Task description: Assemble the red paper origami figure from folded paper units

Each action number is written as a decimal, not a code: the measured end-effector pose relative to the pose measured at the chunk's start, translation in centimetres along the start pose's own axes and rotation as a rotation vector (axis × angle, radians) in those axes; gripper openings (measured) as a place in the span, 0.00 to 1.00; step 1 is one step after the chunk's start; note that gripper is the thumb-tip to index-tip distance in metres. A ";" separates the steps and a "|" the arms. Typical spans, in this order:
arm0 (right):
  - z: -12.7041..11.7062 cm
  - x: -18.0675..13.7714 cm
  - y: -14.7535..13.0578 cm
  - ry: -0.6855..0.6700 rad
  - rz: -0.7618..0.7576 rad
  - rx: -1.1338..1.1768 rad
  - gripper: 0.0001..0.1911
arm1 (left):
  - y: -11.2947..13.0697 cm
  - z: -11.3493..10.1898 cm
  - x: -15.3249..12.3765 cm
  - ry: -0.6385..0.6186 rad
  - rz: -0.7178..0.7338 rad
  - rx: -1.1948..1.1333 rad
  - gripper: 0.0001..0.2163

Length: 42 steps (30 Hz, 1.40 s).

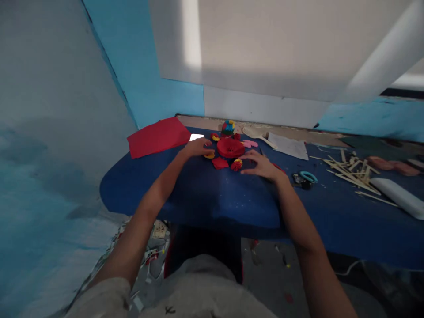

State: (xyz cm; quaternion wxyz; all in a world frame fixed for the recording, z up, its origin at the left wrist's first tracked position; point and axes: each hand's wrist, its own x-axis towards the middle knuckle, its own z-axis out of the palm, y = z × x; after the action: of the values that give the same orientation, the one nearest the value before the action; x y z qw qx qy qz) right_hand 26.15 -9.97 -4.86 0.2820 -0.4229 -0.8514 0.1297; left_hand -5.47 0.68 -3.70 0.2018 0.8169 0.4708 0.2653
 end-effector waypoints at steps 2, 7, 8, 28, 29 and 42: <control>0.3 0.1 -0.6 -0.079 -0.012 -0.037 0.23 | 1.3 0.9 -1.0 -0.127 0.082 0.116 0.16; 1.1 0.5 -0.4 -0.144 0.035 -0.183 0.12 | 2.5 1.5 -2.3 -0.182 0.095 0.327 0.08; 1.1 0.5 -0.4 -0.156 0.056 -0.193 0.14 | 2.5 1.4 -2.5 -0.180 0.089 0.328 0.06; 0.8 6.5 1.3 0.523 0.275 0.400 0.27 | 8.0 5.6 3.4 0.004 -0.113 -0.892 0.17; 0.3 6.0 2.6 0.548 0.355 0.300 0.26 | 7.6 5.5 3.5 0.014 -0.093 -0.858 0.17; 1.8 3.6 6.4 0.244 0.550 -0.446 0.36 | 4.5 7.0 1.8 -0.031 0.287 0.017 0.07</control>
State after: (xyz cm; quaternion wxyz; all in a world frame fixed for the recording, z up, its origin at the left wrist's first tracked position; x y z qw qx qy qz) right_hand 27.47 -3.19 -7.89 0.2368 -0.6992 -0.6735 -0.0391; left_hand 2.62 -0.44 -6.10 0.1621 0.8815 0.3480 0.2748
